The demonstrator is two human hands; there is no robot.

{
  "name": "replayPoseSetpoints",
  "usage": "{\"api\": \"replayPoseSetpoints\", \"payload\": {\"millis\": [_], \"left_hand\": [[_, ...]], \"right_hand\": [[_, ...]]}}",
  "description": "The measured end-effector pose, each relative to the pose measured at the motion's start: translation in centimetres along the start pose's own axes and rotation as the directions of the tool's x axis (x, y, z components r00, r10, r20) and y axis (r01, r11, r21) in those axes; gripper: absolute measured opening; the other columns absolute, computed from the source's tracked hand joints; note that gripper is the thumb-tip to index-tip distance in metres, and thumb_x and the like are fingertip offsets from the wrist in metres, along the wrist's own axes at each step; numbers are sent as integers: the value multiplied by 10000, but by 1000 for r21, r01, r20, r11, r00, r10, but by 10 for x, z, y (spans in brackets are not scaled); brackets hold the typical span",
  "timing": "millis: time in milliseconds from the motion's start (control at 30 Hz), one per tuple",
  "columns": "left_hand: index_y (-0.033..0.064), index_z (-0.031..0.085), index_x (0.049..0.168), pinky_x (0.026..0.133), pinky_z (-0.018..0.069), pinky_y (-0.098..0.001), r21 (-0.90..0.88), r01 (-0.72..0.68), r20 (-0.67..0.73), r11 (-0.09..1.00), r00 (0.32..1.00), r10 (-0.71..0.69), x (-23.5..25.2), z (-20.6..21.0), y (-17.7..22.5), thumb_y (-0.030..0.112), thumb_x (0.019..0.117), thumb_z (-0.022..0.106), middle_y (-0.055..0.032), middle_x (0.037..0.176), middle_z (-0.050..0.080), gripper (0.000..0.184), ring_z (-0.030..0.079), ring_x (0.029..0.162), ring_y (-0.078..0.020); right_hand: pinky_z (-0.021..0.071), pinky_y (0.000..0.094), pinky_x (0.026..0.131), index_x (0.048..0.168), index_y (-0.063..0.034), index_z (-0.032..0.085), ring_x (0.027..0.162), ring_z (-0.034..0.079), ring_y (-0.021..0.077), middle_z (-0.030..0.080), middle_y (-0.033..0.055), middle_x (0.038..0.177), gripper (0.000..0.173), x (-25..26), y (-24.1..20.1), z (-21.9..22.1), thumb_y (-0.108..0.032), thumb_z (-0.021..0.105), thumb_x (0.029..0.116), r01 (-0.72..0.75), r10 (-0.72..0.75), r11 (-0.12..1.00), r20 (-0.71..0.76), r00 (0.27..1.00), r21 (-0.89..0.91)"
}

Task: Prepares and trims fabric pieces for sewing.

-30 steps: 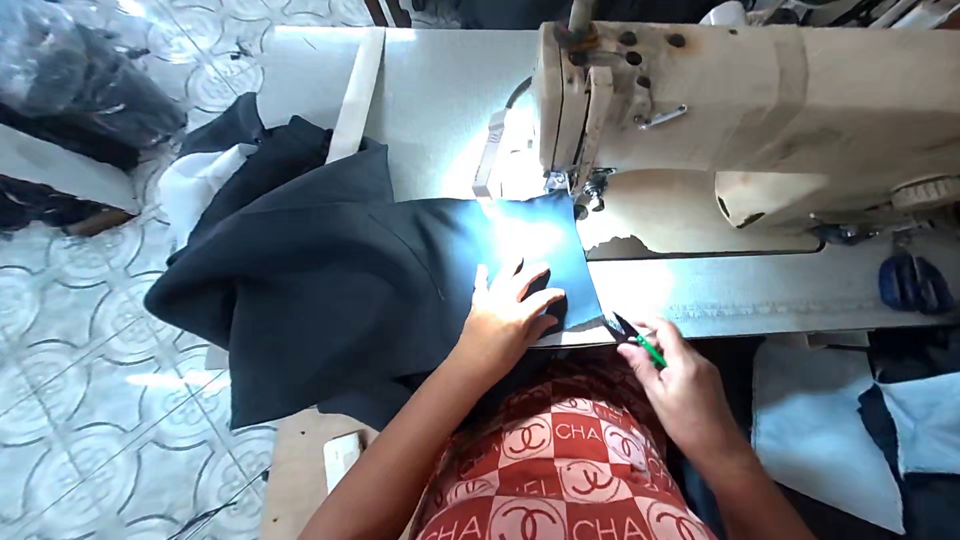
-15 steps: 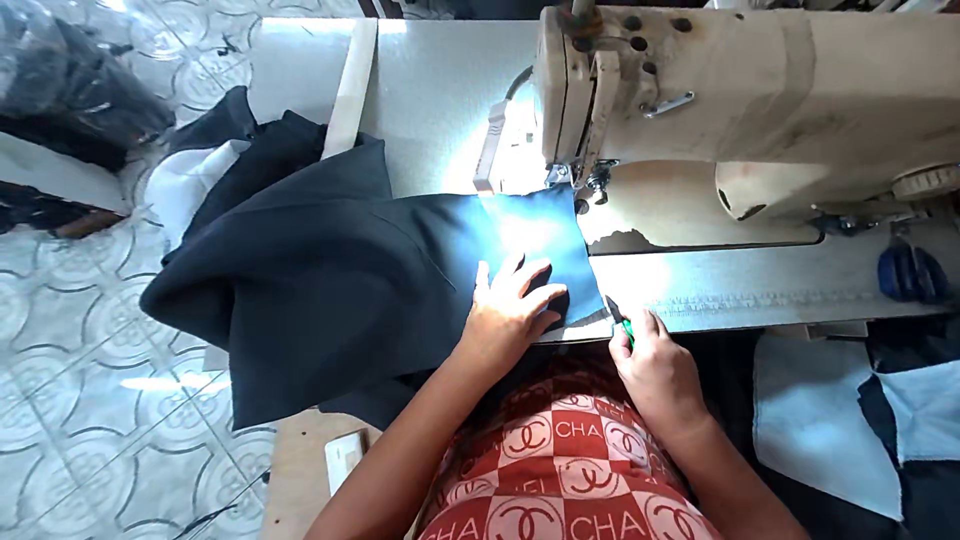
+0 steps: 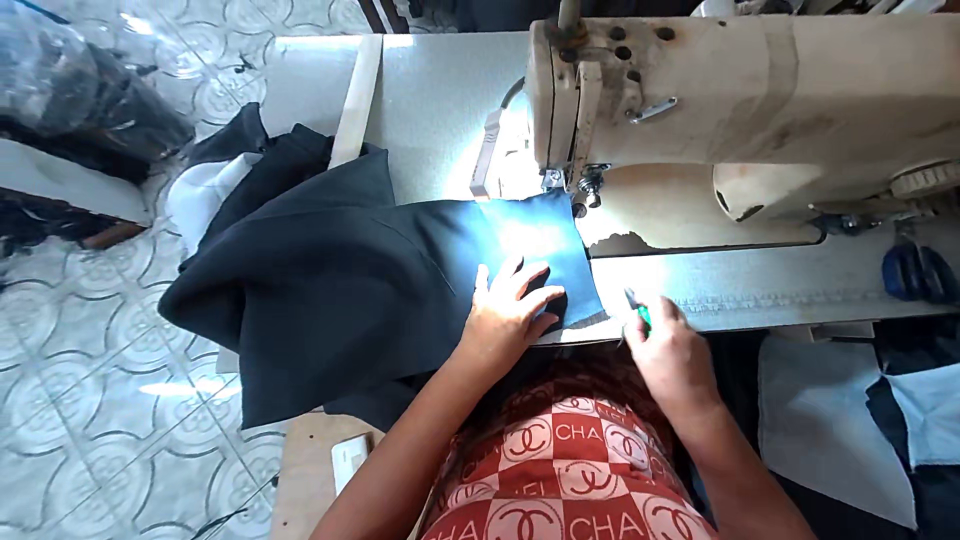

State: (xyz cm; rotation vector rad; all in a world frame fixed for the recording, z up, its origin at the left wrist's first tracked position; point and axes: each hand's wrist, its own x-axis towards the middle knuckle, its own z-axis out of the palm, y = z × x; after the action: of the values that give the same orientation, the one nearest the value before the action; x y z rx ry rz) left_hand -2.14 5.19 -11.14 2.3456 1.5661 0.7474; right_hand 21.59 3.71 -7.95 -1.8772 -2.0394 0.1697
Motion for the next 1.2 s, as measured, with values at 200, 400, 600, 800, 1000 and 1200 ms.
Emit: {"api": "replayPoseSetpoints", "payload": {"millis": [200,400,600,800,1000,1200], "left_hand": [[284,736,1231,1105,274,-777,9,23,-5,1000,1000,-23,0,1,0,377,985,638,-20,1462,601,280,426,1468,-346],[279,735,1228,1105,262,-784,-4,2,10,1000,1000,-2,0,1,-2,364,981,643,-29,1470,593,277,421,1469,-356],[342,670,1314,1116,251,-784,17,-154,45,988,987,153,-26,-24,5,431,999,613,6,1480,587,332,453,1456,-306],[70,415,1555,1082,189,-830,315,696,-538,644,691,-483,-91,-126,-19,613,911,648,-335,1597,321,874,245,1471,-601],[45,698,1225,830,505,-702,251,742,-357,622,668,-653,-86,-156,-42,250,1046,559,-271,1165,693,306,674,1053,-499],[-21,648,1254,1018,463,-622,258,548,-524,796,771,-361,13,-223,-57,222,1077,485,-298,1241,655,343,612,1202,-478]], "right_hand": [[593,418,606,1160,19,688,751,723,265,731,172,987,310,-21,11,-30,-189,638,935,-6,10,997,-43,999,83],[582,452,552,1071,22,708,651,714,300,724,182,892,234,-10,-1,5,-153,619,945,36,-36,997,-7,999,62],[519,678,881,1326,37,605,1104,640,530,640,322,1235,358,50,61,-21,-168,541,1040,-107,107,991,-4,994,-80],[397,619,1135,1383,3,604,1404,474,452,578,242,1435,384,59,50,-6,-113,507,1030,329,-327,944,-117,938,-5],[496,514,1069,1303,-164,710,1289,615,305,699,76,1314,361,87,11,41,-56,538,1004,685,-689,719,-13,725,115],[578,522,790,1210,-140,754,992,729,298,750,101,1103,292,39,-31,27,-266,592,1002,638,-643,766,68,763,73]]}}
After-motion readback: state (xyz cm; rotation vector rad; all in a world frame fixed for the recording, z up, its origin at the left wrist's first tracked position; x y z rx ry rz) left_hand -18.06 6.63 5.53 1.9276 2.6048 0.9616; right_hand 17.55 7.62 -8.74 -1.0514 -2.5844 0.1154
